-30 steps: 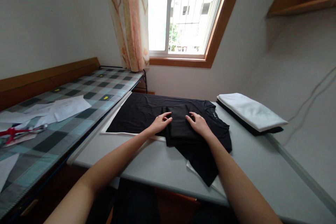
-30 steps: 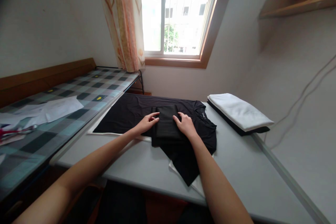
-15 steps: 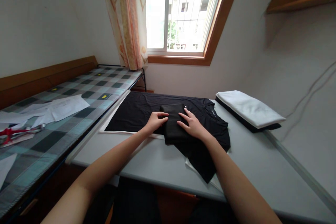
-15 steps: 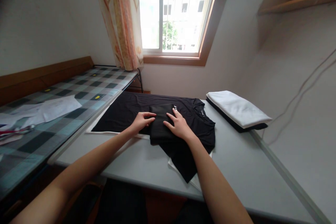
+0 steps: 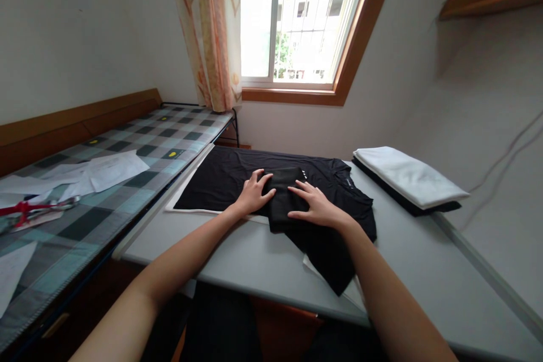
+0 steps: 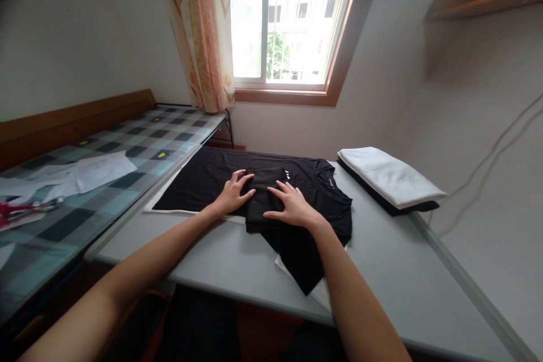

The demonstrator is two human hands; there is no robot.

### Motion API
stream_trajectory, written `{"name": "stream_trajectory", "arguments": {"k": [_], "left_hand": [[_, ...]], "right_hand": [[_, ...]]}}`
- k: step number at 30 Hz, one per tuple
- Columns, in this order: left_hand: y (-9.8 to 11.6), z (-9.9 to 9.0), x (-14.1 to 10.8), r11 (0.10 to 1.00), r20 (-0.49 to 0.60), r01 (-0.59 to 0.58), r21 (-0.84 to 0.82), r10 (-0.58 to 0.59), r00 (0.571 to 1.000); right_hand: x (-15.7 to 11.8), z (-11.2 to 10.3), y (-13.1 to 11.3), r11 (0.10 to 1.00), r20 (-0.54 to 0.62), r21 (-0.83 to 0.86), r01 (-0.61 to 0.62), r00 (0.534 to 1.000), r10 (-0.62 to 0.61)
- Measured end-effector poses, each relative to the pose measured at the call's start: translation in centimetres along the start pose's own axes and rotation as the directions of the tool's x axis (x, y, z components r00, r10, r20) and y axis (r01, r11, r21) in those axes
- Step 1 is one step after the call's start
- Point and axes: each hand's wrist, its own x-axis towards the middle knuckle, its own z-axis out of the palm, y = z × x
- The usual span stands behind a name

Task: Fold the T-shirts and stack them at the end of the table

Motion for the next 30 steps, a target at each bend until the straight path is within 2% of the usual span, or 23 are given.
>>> {"name": "stream_trajectory", "arguments": {"k": [5,8,11,13,15,16,17,18,20,21,23,24,26,28,30], "left_hand": [[-2.1,0.1,2.3,0.995,0.117,0.089,-0.035,-0.084,0.990],[-3.2,0.1,3.3,0.987,0.151,0.120,-0.108,-0.103,0.983],[-3.8,0.1,3.8,0.972,0.149,0.135,-0.191,-0.107,0.983],[-4.0,-0.1,4.0,0.961,0.111,0.164,-0.223,-0.142,0.984],[-4.0,-0.4,4.1,0.951,0.076,0.199,-0.236,-0.186,0.980],[-3.9,-0.6,4.0,0.947,0.075,0.211,-0.242,-0.199,0.977],[-3.7,-0.9,3.9,0.942,0.095,0.222,-0.253,-0.205,0.974],[-3.4,-1.2,3.7,0.933,0.140,0.236,-0.272,-0.204,0.969],[-2.7,-1.7,3.1,0.903,0.291,0.280,-0.325,-0.186,0.939],[-2.3,-1.8,2.7,0.887,0.372,0.308,-0.345,-0.172,0.912],[-1.6,-1.9,2.1,0.862,0.471,0.362,-0.355,-0.170,0.866],[-1.4,-1.8,1.8,0.860,0.471,0.373,-0.349,-0.183,0.863],[-0.9,-1.4,1.5,0.870,0.389,0.355,-0.342,-0.213,0.896],[-0.7,-0.8,1.4,0.880,0.279,0.310,-0.361,-0.215,0.936],[-0.5,-0.1,1.4,0.886,0.187,0.264,-0.382,-0.205,0.961]], "right_hand": [[-1.5,-2.1,1.3,0.993,0.214,0.103,-0.053,0.976,0.030],[-1.8,-2.5,0.8,0.989,0.252,0.115,-0.097,0.966,0.065],[-1.8,-2.9,0.0,0.992,0.219,0.112,-0.059,0.975,0.034],[-1.8,-3.4,-0.2,0.999,0.173,0.042,-0.035,0.985,0.027],[-1.8,-3.9,0.1,0.994,0.069,-0.081,-0.067,0.995,0.073],[-1.8,-4.1,0.4,0.980,-0.022,-0.151,-0.126,0.992,0.124],[-1.8,-4.3,0.7,0.955,-0.139,-0.207,-0.214,0.972,0.188],[-1.7,-4.4,1.1,0.919,-0.261,-0.234,-0.319,0.931,0.257],[-1.6,-4.5,2.1,0.841,-0.428,-0.186,-0.508,0.812,0.396],[-1.5,-4.4,2.6,0.809,-0.448,-0.134,-0.573,0.763,0.466],[-1.2,-4.2,3.6,0.762,-0.381,-0.054,-0.646,0.719,0.582],[-1.1,-4.0,4.1,0.746,-0.323,-0.038,-0.665,0.714,0.621],[-0.8,-3.6,4.8,0.731,-0.235,-0.027,-0.682,0.715,0.658],[-0.6,-3.1,5.0,0.743,-0.222,-0.007,-0.670,0.725,0.652],[-0.4,-2.5,4.9,0.761,-0.263,0.031,-0.648,0.729,0.631]]}}
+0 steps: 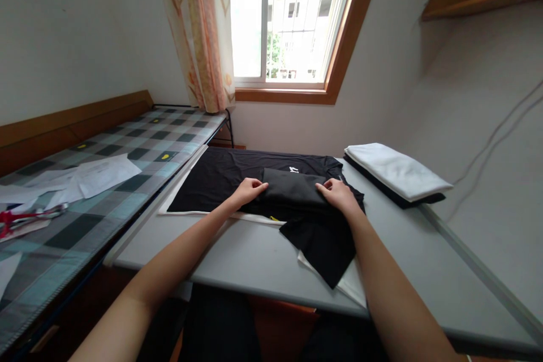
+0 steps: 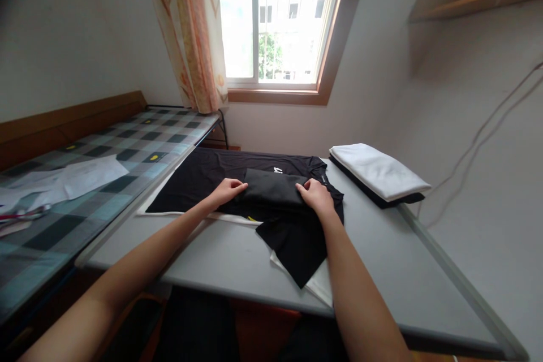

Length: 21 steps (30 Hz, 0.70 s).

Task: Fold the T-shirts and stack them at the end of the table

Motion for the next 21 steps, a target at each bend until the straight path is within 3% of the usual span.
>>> {"name": "stream_trajectory", "arguments": {"k": [3,7,11,13,17,21], "left_hand": [[-0.1,0.7,0.1,1.000,-0.081,-0.029,0.009,0.029,0.996],[-0.1,0.7,0.2,1.000,-0.082,-0.017,-0.008,0.017,0.996],[0.1,0.1,0.0,0.998,-0.072,0.007,-0.067,-0.012,0.997],[0.3,-0.3,-0.2,0.995,-0.060,0.021,-0.100,-0.027,0.998],[0.9,-1.4,-0.4,0.987,-0.042,0.069,-0.143,-0.075,0.996],[1.2,-1.9,-0.5,0.980,-0.017,0.157,-0.122,-0.160,0.987]], "right_hand": [[-0.2,0.6,-0.5,0.997,-0.074,0.070,0.030,0.997,-0.025],[-0.2,0.7,-0.5,0.992,-0.141,0.122,-0.005,0.990,0.023],[0.2,0.5,0.2,0.998,-0.063,0.023,-0.062,0.996,0.063],[0.2,0.7,0.1,1.000,-0.028,0.029,0.001,1.000,0.000],[-0.1,1.2,-0.8,0.969,-0.100,0.178,0.173,0.983,-0.157],[-0.1,1.5,-1.0,0.974,-0.096,0.189,0.123,0.990,-0.106]]}}
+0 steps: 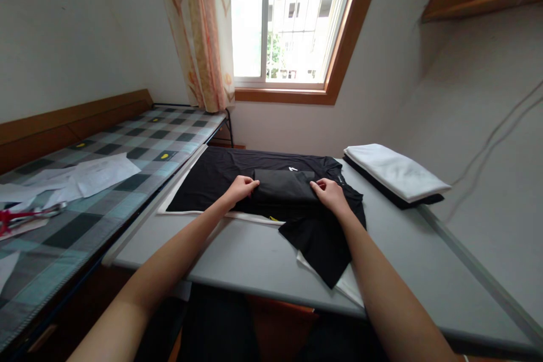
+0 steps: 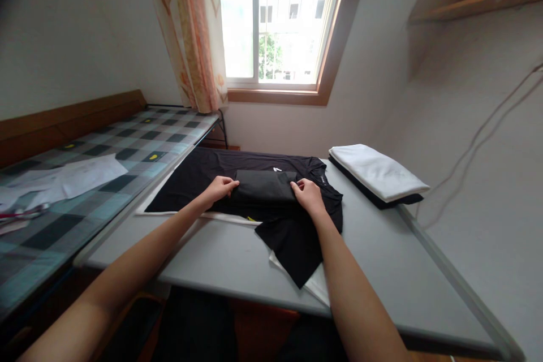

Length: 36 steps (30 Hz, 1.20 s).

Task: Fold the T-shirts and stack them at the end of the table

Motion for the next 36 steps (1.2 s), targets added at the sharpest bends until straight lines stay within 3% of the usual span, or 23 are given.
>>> {"name": "stream_trajectory", "arguments": {"k": [7,13,16,20,24,31,36], "left_hand": [[-1.2,0.7,-0.1,0.998,0.036,-0.061,-0.025,0.061,0.997],[-1.0,0.6,0.2,0.995,-0.047,-0.002,-0.099,-0.003,0.999],[-0.5,0.4,0.3,0.981,-0.126,0.066,-0.182,-0.090,0.988],[-0.2,0.0,0.2,0.975,-0.052,0.124,-0.183,-0.135,0.989],[-0.2,0.0,-0.1,0.976,0.034,0.115,-0.186,-0.111,0.993],[0.0,-0.5,-0.3,0.979,0.028,0.104,-0.175,-0.101,0.995],[-0.1,-0.9,-0.2,0.987,0.024,0.114,-0.114,-0.112,0.993]], "right_hand": [[0.2,0.3,0.7,0.995,0.061,-0.093,-0.029,0.998,0.034],[-0.5,-0.3,-0.1,0.986,-0.106,-0.167,-0.002,0.994,-0.016],[-0.3,-0.5,-0.3,0.999,-0.138,-0.040,0.014,0.990,-0.019],[0.4,-0.2,0.1,0.983,-0.070,0.183,-0.033,0.996,0.047],[0.7,0.4,0.8,0.964,-0.019,0.261,-0.052,0.998,0.059],[0.4,-0.1,0.9,0.991,-0.036,0.114,-0.075,0.996,0.080],[0.3,-0.3,0.9,0.994,0.033,0.079,-0.072,0.997,0.070]]}}
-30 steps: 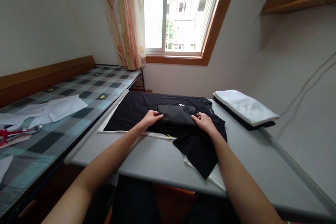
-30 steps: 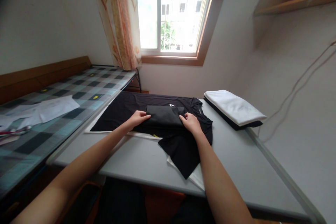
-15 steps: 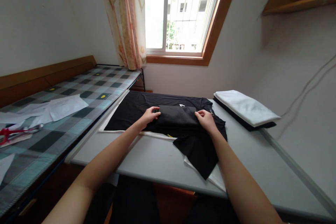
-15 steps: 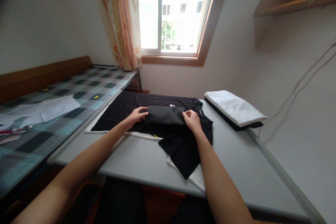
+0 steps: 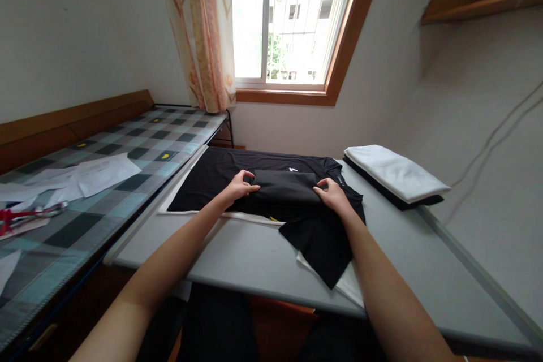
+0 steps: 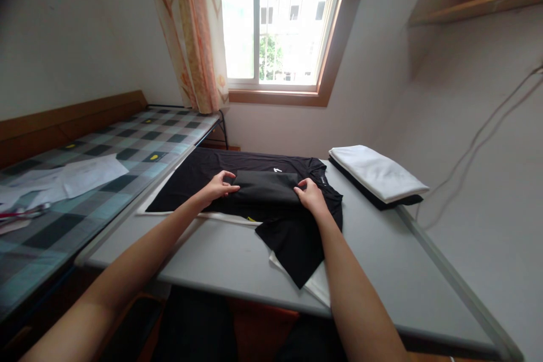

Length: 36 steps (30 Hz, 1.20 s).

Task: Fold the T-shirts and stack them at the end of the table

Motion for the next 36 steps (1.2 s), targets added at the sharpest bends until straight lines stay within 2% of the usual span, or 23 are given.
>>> {"name": "stream_trajectory", "arguments": {"k": [4,6,13,17,20,23,26,29,33,36], "left_hand": [[-0.2,0.6,0.2,0.995,-0.014,-0.096,-0.038,0.095,0.995],[-0.3,0.9,0.4,0.992,-0.024,-0.099,-0.074,0.097,0.995],[-1.3,1.6,1.5,0.961,-0.159,-0.091,-0.263,0.050,0.986],[-1.6,1.3,1.6,0.959,-0.191,-0.103,-0.264,0.053,0.980],[-1.4,0.4,1.3,0.976,-0.120,-0.032,-0.217,0.006,0.993],[-1.1,-0.6,0.9,0.989,0.070,0.053,-0.135,-0.043,0.997],[-0.9,-1.0,0.5,0.996,0.233,0.053,-0.066,-0.036,0.972],[-0.8,-0.7,0.1,0.998,0.262,0.007,-0.059,0.009,0.965],[-0.6,-0.4,-0.2,0.995,0.278,-0.070,-0.077,0.089,0.956],[-0.7,-0.7,-0.1,0.992,0.289,-0.076,-0.102,0.102,0.952]], "right_hand": [[0.1,0.5,-0.2,0.975,-0.009,0.179,0.131,0.991,-0.132],[0.3,0.9,-0.3,0.950,-0.026,0.264,0.166,0.986,-0.165],[1.1,1.9,0.2,0.916,-0.078,0.394,0.069,0.996,-0.042],[0.9,1.6,0.2,0.948,-0.081,0.313,0.063,0.996,-0.040],[0.7,0.8,0.1,0.986,-0.075,0.162,0.048,0.996,-0.037],[0.6,-0.1,0.1,0.997,-0.042,0.067,0.041,0.998,-0.039],[0.4,-0.5,0.1,0.995,0.024,0.067,0.075,0.997,-0.077],[0.2,-0.2,-0.1,0.996,0.040,0.051,0.080,0.996,-0.082],[0.0,0.4,-0.3,0.994,-0.014,0.022,0.106,0.994,-0.106],[0.1,0.5,-0.3,0.998,-0.021,-0.025,0.055,0.998,-0.056]]}}
